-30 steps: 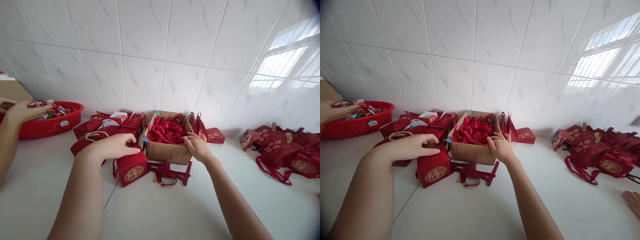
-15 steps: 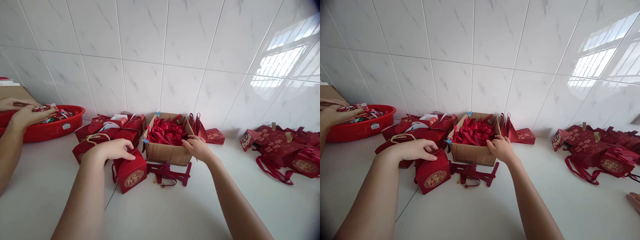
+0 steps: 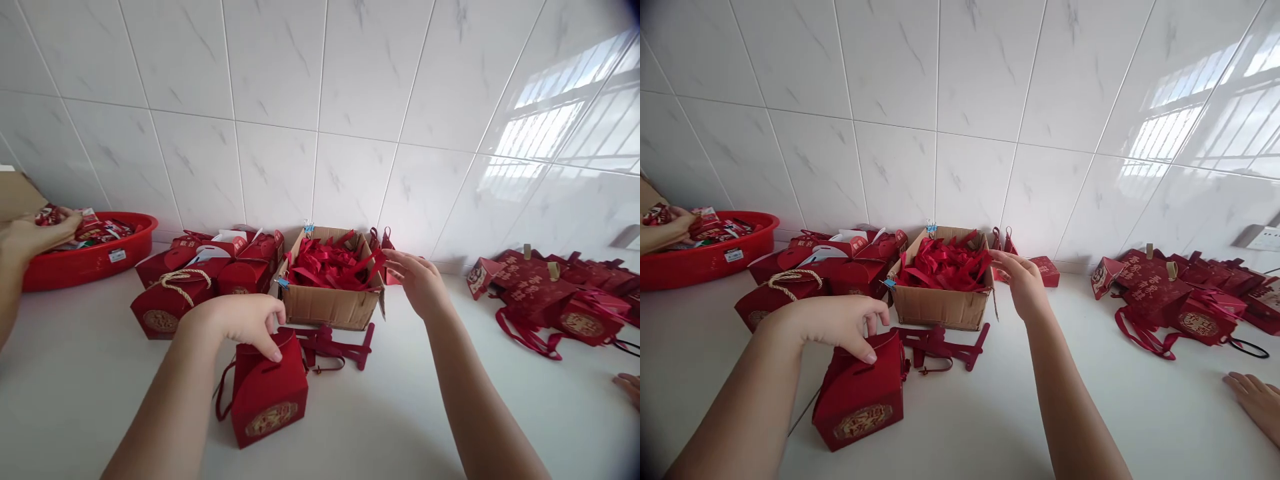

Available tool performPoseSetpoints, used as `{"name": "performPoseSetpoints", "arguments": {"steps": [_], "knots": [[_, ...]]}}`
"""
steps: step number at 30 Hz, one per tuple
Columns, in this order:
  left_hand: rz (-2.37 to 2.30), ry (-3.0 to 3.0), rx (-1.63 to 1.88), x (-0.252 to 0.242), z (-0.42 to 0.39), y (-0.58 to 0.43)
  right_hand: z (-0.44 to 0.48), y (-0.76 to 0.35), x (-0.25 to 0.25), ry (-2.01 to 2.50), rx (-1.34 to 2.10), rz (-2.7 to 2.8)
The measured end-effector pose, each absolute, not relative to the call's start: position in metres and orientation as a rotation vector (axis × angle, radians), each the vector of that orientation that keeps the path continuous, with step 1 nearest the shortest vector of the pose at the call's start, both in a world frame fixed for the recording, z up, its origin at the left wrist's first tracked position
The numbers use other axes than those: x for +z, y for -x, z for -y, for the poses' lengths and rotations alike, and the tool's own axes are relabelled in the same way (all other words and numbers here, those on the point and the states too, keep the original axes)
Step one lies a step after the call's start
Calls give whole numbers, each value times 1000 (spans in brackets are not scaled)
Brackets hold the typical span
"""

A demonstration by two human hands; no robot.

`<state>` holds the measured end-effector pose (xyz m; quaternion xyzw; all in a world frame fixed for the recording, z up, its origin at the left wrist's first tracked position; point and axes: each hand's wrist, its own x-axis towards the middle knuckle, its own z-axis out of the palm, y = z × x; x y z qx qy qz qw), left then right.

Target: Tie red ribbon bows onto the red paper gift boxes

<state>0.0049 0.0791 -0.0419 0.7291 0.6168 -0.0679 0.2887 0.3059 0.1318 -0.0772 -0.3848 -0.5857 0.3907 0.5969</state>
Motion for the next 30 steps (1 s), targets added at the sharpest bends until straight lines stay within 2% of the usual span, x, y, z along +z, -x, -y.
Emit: {"name": "performPoseSetpoints", "arguments": {"steps": [13, 20, 25, 30], "knots": [[-1583, -2205, -273, -55, -44, -94, -115, -316, -63, 649, 1083, 1124], [-1329, -2317, 175, -52, -46, -95, -81, -293, -56, 667, 1128, 1448], [-1376, -2334, 288, -46, -47, -91, -60, -287, -50, 525, 1194, 1815], [-1181, -2098, 488, -40, -55, -74, -43, -292, -37, 409, 1233, 2094]]}}
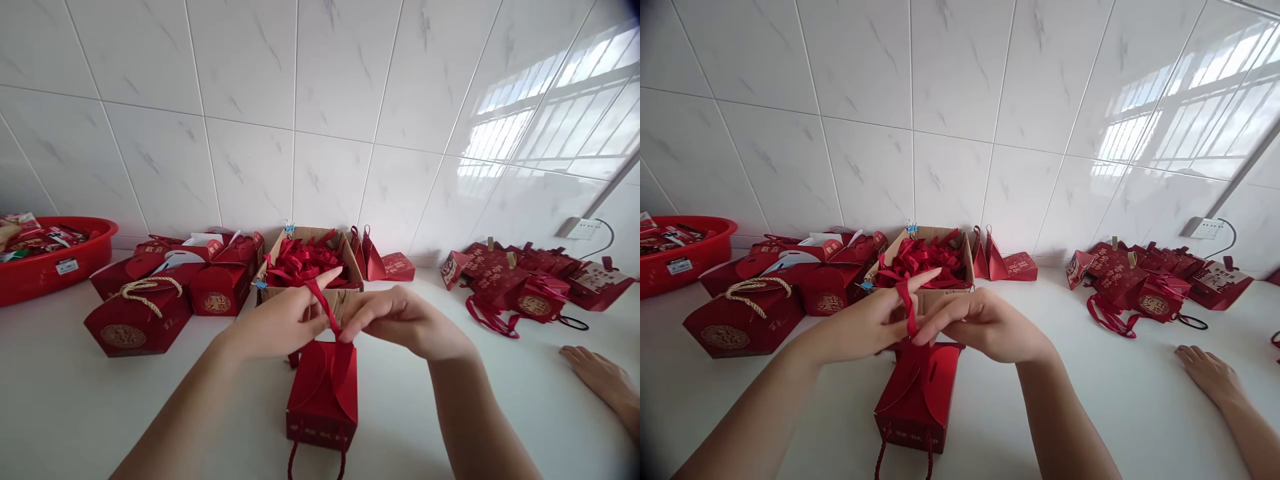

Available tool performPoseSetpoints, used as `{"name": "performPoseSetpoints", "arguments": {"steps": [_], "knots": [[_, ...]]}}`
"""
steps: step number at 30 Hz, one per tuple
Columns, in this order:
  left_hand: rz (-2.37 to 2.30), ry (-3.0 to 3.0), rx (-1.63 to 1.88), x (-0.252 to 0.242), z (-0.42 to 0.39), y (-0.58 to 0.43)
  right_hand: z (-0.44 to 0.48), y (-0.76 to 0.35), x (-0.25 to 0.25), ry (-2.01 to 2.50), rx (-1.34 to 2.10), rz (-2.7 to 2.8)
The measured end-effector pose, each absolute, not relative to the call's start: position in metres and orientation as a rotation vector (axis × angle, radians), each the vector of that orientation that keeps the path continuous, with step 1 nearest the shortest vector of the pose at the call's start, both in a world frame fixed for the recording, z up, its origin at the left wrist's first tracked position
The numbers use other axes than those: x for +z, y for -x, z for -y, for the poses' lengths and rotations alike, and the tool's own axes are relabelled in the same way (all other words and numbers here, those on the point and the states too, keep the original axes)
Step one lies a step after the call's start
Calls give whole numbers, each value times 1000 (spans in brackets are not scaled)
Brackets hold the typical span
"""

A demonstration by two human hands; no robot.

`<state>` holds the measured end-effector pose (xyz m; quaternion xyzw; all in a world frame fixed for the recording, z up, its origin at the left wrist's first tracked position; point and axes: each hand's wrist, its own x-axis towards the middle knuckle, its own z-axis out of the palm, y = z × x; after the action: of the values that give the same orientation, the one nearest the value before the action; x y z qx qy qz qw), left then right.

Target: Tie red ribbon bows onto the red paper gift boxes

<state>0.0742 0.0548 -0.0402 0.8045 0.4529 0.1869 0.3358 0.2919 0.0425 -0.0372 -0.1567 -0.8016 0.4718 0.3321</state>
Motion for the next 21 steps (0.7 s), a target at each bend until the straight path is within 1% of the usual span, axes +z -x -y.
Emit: {"name": "performPoseSetpoints", "arguments": {"steps": [4, 7, 12, 15, 18, 21], "knots": [[-916, -1838, 682, -33, -58, -61, -29, -301, -27, 422, 1184, 2319], [-786, -1658, 843, -26, -56, -57, -20, -306, -25, 566, 1046, 2398], [-788, -1466, 1136, -17, -50, -57, -11, -305, -30, 928, 669, 2247], [-693, -1373, 1268, -11, -44, -56, -12, -304, -30, 1107, 575, 2236], [-587, -1385, 1285, -6, -35, -55, -24, -303, -32, 1284, 515, 2108], [-546, -1506, 1226, -4, -26, -54, -46, -303, -39, 1288, 483, 1735]]}}
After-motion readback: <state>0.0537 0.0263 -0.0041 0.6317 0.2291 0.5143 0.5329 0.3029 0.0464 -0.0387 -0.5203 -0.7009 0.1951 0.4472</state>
